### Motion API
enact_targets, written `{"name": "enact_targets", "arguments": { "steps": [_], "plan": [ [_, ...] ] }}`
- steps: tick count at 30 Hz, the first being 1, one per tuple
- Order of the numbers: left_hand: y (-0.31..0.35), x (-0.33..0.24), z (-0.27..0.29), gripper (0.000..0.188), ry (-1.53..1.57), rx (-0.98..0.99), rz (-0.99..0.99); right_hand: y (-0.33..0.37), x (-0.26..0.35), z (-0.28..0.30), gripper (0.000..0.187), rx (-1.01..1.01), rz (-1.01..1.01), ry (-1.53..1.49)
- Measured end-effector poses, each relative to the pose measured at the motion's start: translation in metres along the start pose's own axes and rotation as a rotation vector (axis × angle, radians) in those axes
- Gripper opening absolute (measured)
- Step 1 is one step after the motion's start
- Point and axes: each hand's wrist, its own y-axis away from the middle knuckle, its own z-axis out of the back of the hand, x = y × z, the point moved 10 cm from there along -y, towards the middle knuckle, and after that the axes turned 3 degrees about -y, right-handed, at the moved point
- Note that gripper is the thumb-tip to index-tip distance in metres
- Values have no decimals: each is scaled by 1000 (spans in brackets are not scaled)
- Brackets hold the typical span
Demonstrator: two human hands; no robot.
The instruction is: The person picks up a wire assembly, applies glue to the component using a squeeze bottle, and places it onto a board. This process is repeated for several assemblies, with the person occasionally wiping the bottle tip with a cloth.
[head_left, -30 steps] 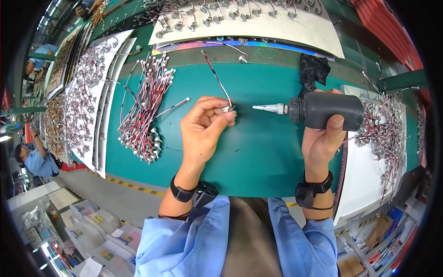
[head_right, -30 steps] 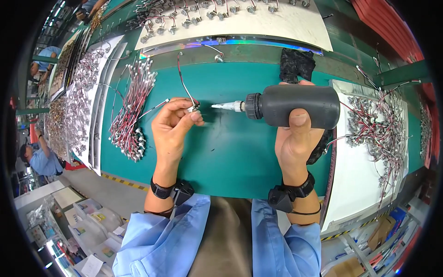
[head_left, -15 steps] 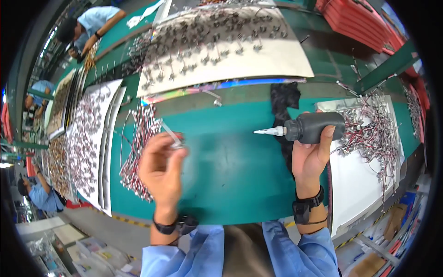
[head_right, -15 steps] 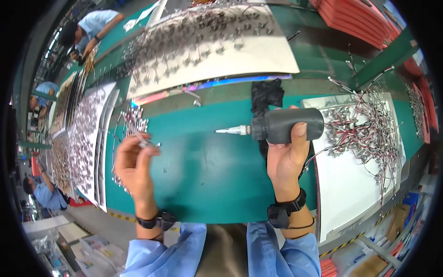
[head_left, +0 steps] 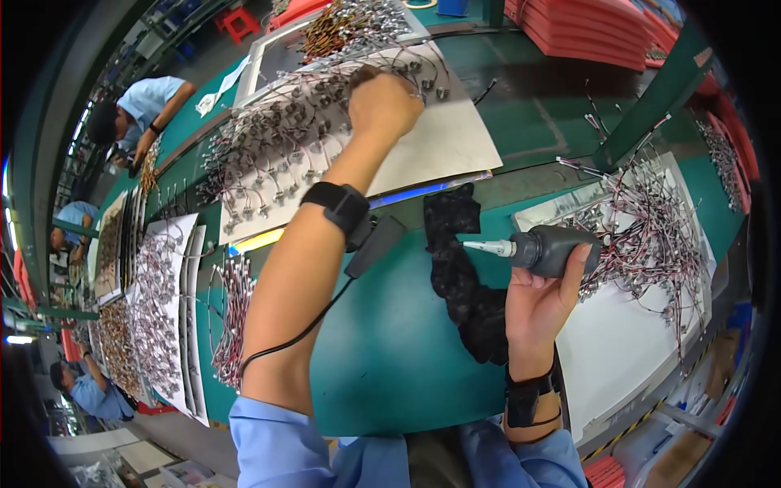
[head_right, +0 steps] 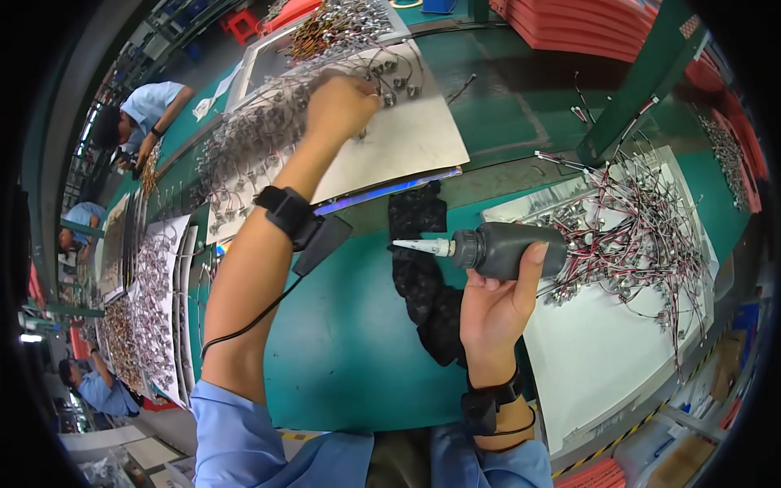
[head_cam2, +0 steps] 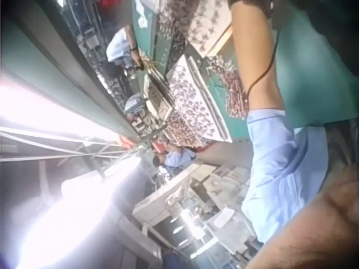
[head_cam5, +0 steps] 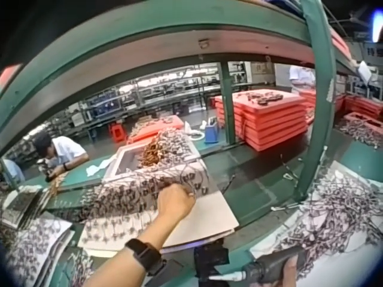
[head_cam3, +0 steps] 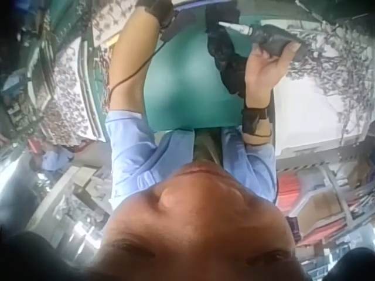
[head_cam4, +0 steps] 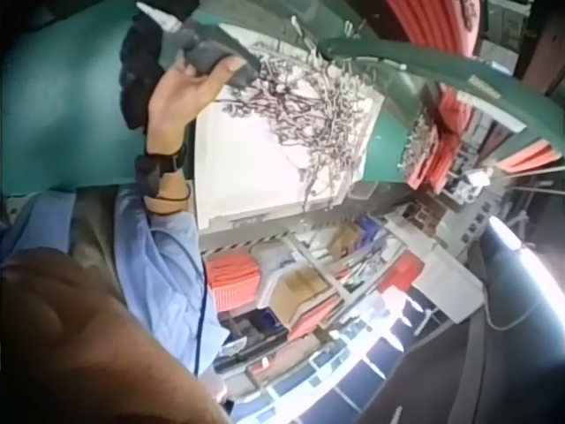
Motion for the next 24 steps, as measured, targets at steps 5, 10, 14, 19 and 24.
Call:
{"name": "enact_targets", "arguments": {
  "steps": [5, 10, 14, 19, 24],
  "plan": [
    [-10, -17, -41, 23, -25, 18, 17, -4, 2, 1, 28, -9, -16, -26],
    [-12, -27, -65, 20, -18, 9, 49, -5, 8, 7, 27, -47, -6, -67],
    [-8, -29, -64, 21, -27, -16, 46, -9, 11, 14, 27, -44, 16, -98],
    [5, -12, -24, 27, 23, -33, 20, -12, 12, 13, 28, -138, 43, -99],
    [73, 22, 80, 25, 558, -105, 67, -20, 14, 6, 28, 161, 18, -72]
  ]
}}
